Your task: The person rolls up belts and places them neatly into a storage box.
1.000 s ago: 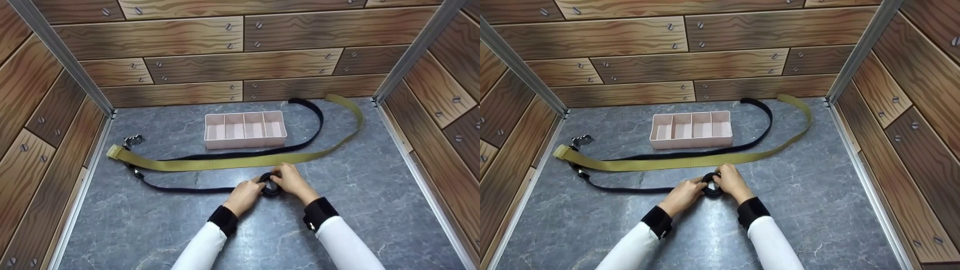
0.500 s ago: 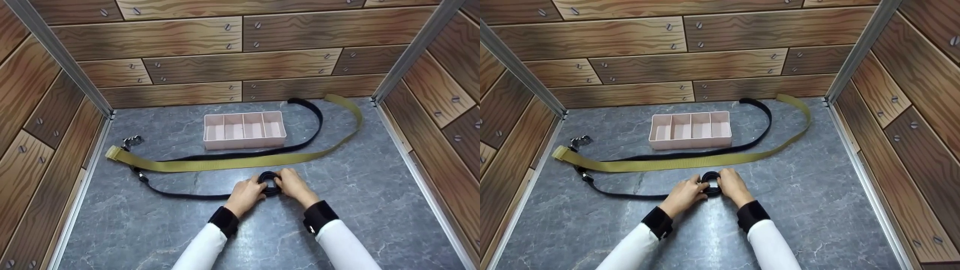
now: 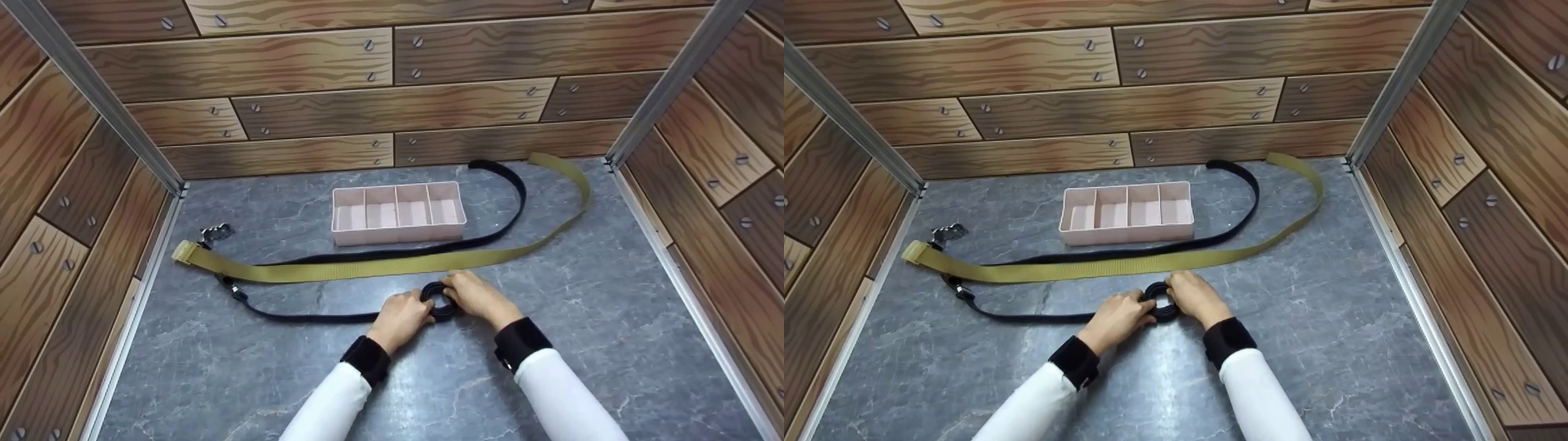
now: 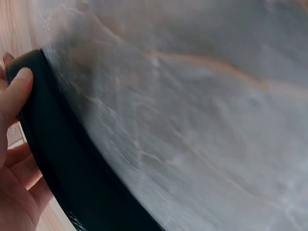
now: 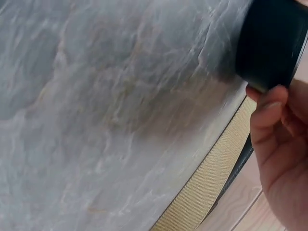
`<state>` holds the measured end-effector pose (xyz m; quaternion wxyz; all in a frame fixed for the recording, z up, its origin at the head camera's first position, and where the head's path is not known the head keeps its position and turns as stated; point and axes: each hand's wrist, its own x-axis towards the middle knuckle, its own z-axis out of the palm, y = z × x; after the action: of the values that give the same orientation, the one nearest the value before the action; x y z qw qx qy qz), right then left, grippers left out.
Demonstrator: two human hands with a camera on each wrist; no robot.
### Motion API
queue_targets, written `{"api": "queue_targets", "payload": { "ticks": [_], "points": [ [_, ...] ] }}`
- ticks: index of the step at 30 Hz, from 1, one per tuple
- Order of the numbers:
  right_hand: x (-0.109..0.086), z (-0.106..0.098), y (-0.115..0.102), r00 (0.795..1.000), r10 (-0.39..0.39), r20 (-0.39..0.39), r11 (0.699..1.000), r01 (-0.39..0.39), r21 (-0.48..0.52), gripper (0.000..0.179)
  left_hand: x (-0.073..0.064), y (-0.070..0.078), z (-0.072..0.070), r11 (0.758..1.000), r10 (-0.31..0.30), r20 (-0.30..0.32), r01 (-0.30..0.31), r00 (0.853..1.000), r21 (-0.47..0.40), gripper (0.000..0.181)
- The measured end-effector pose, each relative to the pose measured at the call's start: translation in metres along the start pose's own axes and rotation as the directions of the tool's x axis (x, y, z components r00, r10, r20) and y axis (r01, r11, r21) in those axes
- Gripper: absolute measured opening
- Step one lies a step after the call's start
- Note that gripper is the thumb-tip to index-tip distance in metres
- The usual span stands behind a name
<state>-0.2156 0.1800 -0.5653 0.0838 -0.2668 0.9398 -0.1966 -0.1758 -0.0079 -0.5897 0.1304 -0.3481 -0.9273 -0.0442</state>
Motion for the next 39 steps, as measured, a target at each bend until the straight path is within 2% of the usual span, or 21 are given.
{"api": "queue_targets", "payload": {
  "ticks": [4, 6, 9, 12, 13, 15, 20, 24, 28, 31, 35, 37, 39],
  "points": [
    [-0.001, 0.002, -0.002, 0.996, 0.069, -0.051, 0.996, -0.067, 0.052, 0.024, 0.002, 0.006, -0.001, 0.999, -0.024, -0.007, 0.024, 1.000, 0.033, 0.027],
    [-0.003, 0.002, -0.004, 0.989, 0.141, -0.055, 0.986, -0.135, 0.098, 0.023, 0.003, 0.008, 0.000, 0.998, -0.039, -0.019, 0.040, 0.999, 0.043, 0.026],
    [-0.008, 0.002, -0.009, 0.963, 0.268, 0.006, 0.942, -0.263, 0.208, 0.022, 0.003, 0.011, 0.001, 0.998, -0.053, -0.033, 0.055, 0.998, 0.043, 0.025],
    [-0.010, 0.004, -0.015, 0.939, 0.338, 0.056, 0.899, -0.340, 0.275, 0.019, 0.004, 0.012, 0.002, 0.998, -0.057, -0.036, 0.059, 0.998, 0.034, 0.024],
    [-0.010, 0.005, -0.015, 0.940, 0.338, 0.054, 0.898, -0.339, 0.280, 0.018, 0.004, 0.012, 0.002, 0.998, -0.058, -0.035, 0.059, 0.998, 0.031, 0.024],
    [-0.008, 0.007, -0.016, 0.949, 0.314, 0.021, 0.917, -0.309, 0.254, 0.015, 0.004, 0.011, 0.001, 0.998, -0.061, -0.035, 0.062, 0.998, 0.027, 0.024],
    [-0.004, 0.008, -0.015, 0.970, 0.237, -0.060, 0.968, -0.229, 0.105, 0.014, 0.002, 0.009, 0.001, 0.998, -0.059, -0.022, 0.059, 0.998, -0.001, 0.027],
    [-0.004, 0.009, -0.013, 0.981, 0.175, -0.083, 0.985, -0.175, 0.004, 0.015, -0.001, 0.006, 0.000, 0.999, -0.044, 0.008, 0.044, 0.999, -0.027, 0.030],
    [-0.003, 0.008, -0.011, 0.992, 0.081, -0.102, 0.995, -0.086, -0.053, 0.010, -0.003, 0.003, -0.002, 0.999, -0.040, 0.023, 0.041, 0.999, -0.033, 0.036],
    [-0.002, 0.007, -0.008, 0.994, 0.016, -0.104, 0.997, -0.024, -0.074, 0.003, -0.004, 0.001, -0.003, 0.999, -0.029, 0.031, 0.030, 0.999, -0.035, 0.038],
    [0.000, 0.009, -0.004, 0.994, -0.033, -0.100, 0.996, 0.025, -0.086, 0.012, -0.003, 0.000, -0.003, 0.999, 0.000, 0.027, 0.001, 1.000, -0.043, 0.030],
    [0.001, 0.009, -0.005, 0.994, -0.025, -0.104, 0.997, 0.017, -0.071, 0.015, -0.003, 0.000, -0.003, 0.999, 0.001, 0.018, -0.001, 1.000, -0.042, 0.027],
    [0.002, 0.010, -0.007, 0.995, 0.016, -0.098, 0.999, -0.020, -0.042, 0.014, -0.003, 0.000, -0.002, 0.999, -0.015, 0.008, 0.016, 1.000, -0.033, 0.025]
  ]
}}
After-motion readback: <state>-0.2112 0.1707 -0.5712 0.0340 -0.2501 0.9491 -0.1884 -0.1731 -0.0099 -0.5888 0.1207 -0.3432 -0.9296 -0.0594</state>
